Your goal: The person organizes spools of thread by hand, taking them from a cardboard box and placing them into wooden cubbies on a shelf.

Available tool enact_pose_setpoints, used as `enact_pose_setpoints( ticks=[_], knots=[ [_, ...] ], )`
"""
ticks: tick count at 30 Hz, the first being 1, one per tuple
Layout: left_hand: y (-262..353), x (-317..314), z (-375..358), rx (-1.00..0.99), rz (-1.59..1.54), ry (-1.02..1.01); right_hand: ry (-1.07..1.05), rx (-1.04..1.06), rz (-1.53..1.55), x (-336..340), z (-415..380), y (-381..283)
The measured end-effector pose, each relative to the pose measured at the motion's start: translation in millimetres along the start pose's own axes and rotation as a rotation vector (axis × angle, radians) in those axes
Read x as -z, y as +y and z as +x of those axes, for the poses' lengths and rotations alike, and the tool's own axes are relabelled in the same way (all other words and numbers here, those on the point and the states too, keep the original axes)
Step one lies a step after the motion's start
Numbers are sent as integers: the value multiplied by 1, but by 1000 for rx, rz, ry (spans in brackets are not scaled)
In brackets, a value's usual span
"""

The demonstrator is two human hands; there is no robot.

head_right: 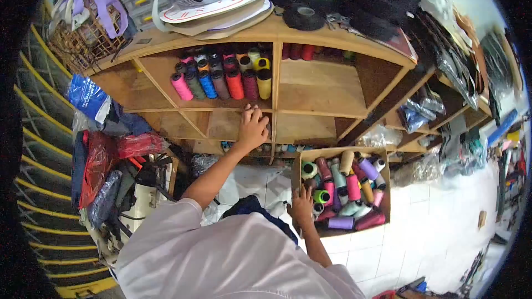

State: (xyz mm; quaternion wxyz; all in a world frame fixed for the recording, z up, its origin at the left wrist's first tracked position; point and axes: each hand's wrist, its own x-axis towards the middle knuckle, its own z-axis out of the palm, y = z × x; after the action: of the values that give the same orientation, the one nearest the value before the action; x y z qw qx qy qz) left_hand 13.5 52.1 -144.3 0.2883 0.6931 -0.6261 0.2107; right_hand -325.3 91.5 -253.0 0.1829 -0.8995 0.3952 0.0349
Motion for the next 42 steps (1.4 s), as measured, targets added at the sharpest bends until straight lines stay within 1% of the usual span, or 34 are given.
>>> enact_pose_setpoints(
  ticks=[2, 3, 4, 5, 6, 7, 8, 10, 11, 12, 14, 16, 17, 18, 19, 21, 22, 24, 25, 26, 28, 30, 33, 35, 36, 39, 41, 42],
  knots=[
    [0, 4, -2, -42, -15, -57, 26, -45, -1, -9, 1, -1],
    [1, 6, -2, -36, -31, -114, -39, -30, -33, 0, -3, -4],
    [-1, 11, 0, -34, -40, -168, -27, -23, -68, -4, -3, -4],
    [-3, 14, 1, -70, -31, -148, 63, -10, -32, -13, -5, -2],
    [-4, 16, 1, -106, -25, -132, 60, -67, -48, -18, -5, -7],
    [-7, 17, -1, -136, 5, -134, 30, -115, -29, -2, -10, -20],
    [-8, 15, -1, -164, 34, -134, 62, -123, -26, -6, -15, -22],
    [-6, 19, 1, -195, -49, -81, 4, -252, 28, -10, -24, -32],
    [-7, 16, 1, -204, -11, -67, 71, -275, 49, -16, -33, -36],
    [-5, 16, 0, -222, -40, -76, 138, -293, 65, -19, -39, -41],
    [-3, 18, 1, -160, -19, -81, 193, -314, 120, -21, -60, -46],
    [-5, 13, 2, -147, -32, -59, 133, -496, 23, -14, -85, -64],
    [-9, 9, 3, -162, -34, -1, 253, -534, 6, -23, -94, -67],
    [-13, 6, 2, -175, -38, 52, 275, -583, 31, -20, -103, -73],
    [-16, 3, -1, -184, -52, 41, 267, -605, 33, -26, -111, -73],
    [-18, -4, 2, -162, -61, 98, 256, -643, 78, -28, -124, -78],
    [-16, -6, 3, -179, -80, 90, 196, -676, 122, -25, -128, -81],
    [-13, -5, 2, -152, -35, 143, 166, -639, 163, -26, -131, -78],
    [-12, -4, 2, -135, -42, 108, 230, -605, 213, -24, -130, -75],
    [-10, -4, 2, -144, -50, 96, 254, -607, 174, -23, -128, -74],
    [-10, -3, 2, -162, 12, 125, 241, -677, 274, -17, -122, -73],
    [-9, -3, 1, -164, 21, 101, 296, -656, 273, -16, -121, -72],
    [-12, -2, 2, -191, 27, 111, 304, -610, 280, -19, -123, -65],
    [-14, -5, 0, -178, 44, 96, 334, -536, 450, -16, -128, -52],
    [-12, -6, 0, -174, 45, 85, 414, -486, 437, -13, -129, -45],
    [-7, -9, 2, -149, 50, 131, 440, -477, 520, 2, -131, -26],
    [-3, -10, 4, -130, 59, 156, 403, -574, 601, 27, -129, -19],
    [0, -9, 4, -108, 61, 139, 401, -556, 598, 32, -126, -11]
  ],
)
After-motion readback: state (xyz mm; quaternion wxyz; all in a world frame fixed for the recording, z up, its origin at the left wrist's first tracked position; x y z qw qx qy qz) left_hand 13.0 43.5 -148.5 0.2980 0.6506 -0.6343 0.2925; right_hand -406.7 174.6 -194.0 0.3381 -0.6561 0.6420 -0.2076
